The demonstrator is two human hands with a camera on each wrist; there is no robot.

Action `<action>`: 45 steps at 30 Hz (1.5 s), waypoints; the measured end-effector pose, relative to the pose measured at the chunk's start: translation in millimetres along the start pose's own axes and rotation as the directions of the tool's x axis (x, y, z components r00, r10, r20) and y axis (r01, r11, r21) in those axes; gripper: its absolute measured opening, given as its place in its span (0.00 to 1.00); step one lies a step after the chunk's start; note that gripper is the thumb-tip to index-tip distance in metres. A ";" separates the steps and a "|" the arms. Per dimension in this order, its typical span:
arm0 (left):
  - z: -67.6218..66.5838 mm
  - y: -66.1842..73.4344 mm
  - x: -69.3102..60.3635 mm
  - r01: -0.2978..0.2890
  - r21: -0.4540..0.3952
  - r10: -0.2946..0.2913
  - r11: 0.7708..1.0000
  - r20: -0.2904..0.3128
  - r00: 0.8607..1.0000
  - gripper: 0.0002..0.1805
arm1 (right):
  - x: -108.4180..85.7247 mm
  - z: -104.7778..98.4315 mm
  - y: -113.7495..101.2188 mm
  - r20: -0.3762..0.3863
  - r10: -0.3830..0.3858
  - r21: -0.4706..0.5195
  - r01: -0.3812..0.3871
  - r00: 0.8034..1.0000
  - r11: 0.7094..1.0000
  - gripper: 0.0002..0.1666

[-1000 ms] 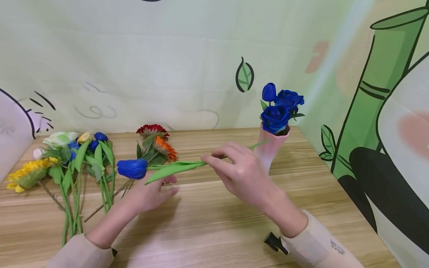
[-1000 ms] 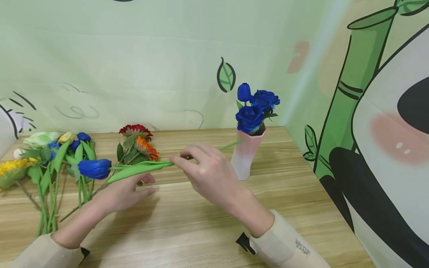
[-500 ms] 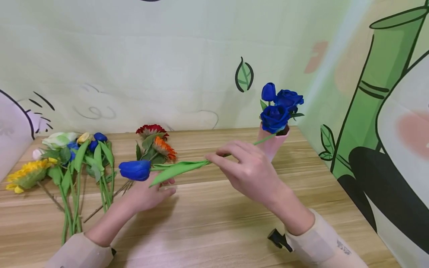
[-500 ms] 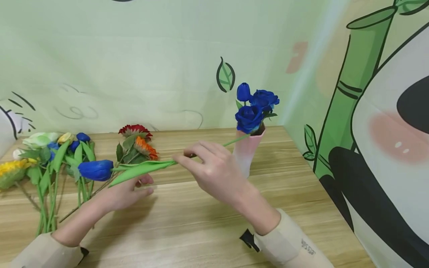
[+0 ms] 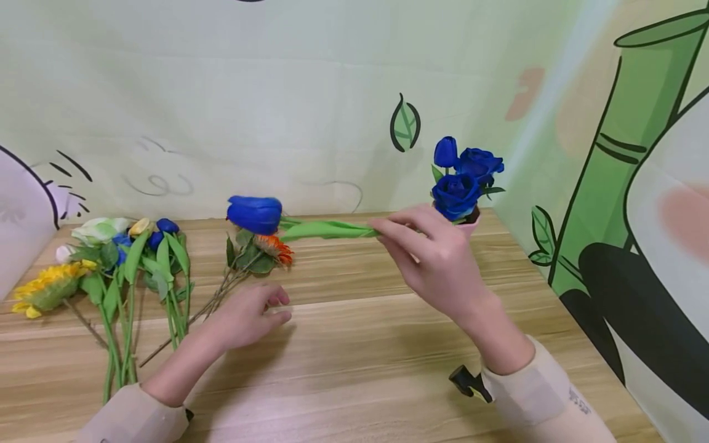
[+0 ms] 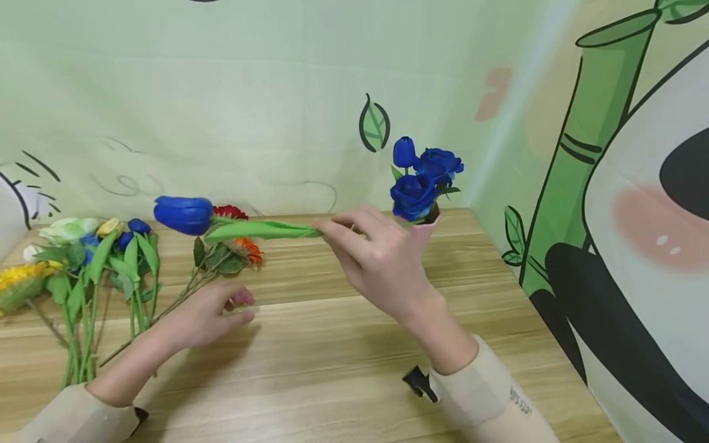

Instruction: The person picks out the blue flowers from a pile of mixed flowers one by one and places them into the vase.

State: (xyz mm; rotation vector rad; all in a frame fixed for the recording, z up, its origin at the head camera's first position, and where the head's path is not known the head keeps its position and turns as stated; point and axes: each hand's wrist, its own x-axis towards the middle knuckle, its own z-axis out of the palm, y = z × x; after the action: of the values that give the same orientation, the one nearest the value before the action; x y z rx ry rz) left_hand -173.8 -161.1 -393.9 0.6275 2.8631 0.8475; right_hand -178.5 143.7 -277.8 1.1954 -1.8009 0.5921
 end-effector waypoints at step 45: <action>-2.0 -1.9 -3.2 -0.007 -0.003 0.007 1.000 0.030 1.000 0.13 | -4.2 -13.0 52.8 -0.168 0.449 -0.068 -0.465 0.877 0.883 0.12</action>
State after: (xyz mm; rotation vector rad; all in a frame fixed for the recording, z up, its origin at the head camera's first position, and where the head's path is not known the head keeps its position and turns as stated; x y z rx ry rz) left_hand -172.0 -164.8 -393.4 0.6450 2.8343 0.8356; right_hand -220.3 178.1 -270.9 0.6271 -1.9690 0.8179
